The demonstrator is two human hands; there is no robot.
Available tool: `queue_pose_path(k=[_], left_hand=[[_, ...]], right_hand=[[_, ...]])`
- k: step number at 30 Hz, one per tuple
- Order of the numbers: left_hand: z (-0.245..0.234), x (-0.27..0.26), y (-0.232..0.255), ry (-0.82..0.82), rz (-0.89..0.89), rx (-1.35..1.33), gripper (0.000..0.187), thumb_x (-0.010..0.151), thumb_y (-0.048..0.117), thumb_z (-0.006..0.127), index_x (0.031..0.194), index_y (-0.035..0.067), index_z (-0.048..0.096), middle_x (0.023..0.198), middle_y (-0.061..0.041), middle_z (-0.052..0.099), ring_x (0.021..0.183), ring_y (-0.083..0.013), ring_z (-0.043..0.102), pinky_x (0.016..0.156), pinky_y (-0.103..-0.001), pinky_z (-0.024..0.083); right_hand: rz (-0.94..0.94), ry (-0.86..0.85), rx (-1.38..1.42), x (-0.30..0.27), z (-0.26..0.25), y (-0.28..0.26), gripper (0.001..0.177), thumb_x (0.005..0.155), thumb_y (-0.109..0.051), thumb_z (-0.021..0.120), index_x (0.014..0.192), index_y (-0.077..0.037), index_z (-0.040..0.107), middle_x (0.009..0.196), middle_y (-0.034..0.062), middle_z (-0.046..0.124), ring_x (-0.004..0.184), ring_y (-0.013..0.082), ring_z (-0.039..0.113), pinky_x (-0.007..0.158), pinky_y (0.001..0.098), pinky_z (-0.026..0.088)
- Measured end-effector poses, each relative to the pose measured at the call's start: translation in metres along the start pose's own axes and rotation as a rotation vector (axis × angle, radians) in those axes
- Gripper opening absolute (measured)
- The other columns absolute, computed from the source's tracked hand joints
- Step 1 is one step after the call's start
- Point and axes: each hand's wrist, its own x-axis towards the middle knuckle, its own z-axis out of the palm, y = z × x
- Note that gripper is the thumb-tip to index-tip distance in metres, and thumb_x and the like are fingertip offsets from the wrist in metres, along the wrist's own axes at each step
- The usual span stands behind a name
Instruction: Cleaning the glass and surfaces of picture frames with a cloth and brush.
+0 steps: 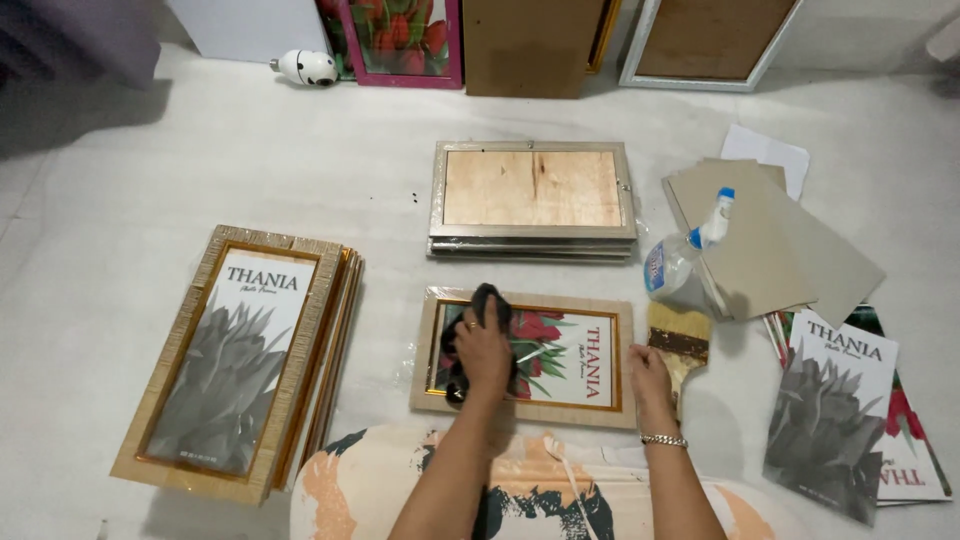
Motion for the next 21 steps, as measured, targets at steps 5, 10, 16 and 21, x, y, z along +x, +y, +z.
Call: queue_pose_path(k=[5, 10, 16, 21], left_hand=[[0.028, -0.016, 0.086, -0.040, 0.165, -0.162, 0.079, 0.079, 0.028, 0.078, 0.151, 0.019, 0.047, 0.134, -0.025, 0.055, 0.103, -0.0389, 0.059, 0.076, -0.048, 0.054], [0.071, -0.031, 0.149, -0.152, 0.348, -0.236, 0.071, 0.089, 0.022, 0.067, 0.155, 0.017, 0.043, 0.141, -0.031, 0.052, 0.108, -0.0451, 0.058, 0.076, -0.048, 0.055], [0.097, -0.029, 0.157, -0.261, 0.630, -0.221, 0.056, 0.094, 0.037, 0.060, 0.147, 0.045, 0.044, 0.166, -0.013, 0.036, 0.126, -0.0450, 0.052, 0.093, -0.053, 0.052], [0.052, 0.001, 0.111, -0.070, 0.515, -0.159, 0.038, 0.101, 0.023, 0.051, 0.136, 0.036, 0.059, 0.145, -0.014, 0.058, 0.117, -0.0384, 0.061, 0.075, -0.045, 0.055]], right_hand=[[-0.073, 0.024, 0.077, 0.008, 0.005, 0.010, 0.037, 0.095, -0.039, 0.069, 0.126, -0.018, 0.072, 0.116, 0.0148, 0.073, 0.115, 0.0334, 0.064, 0.093, 0.0467, 0.049], [-0.059, 0.019, 0.056, 0.001, 0.003, 0.001, 0.038, 0.094, -0.037, 0.067, 0.125, -0.016, 0.073, 0.120, 0.0165, 0.072, 0.120, 0.0355, 0.063, 0.099, 0.0474, 0.048], [-0.031, 0.024, -0.073, 0.049, 0.018, 0.050, 0.048, 0.090, -0.041, 0.067, 0.131, -0.016, 0.069, 0.124, 0.0157, 0.071, 0.125, 0.0360, 0.061, 0.105, 0.0490, 0.046], [-0.071, 0.026, 0.145, 0.007, 0.004, 0.007, 0.035, 0.093, -0.028, 0.068, 0.123, -0.012, 0.074, 0.107, 0.0153, 0.072, 0.101, 0.0273, 0.064, 0.084, 0.0418, 0.052]])
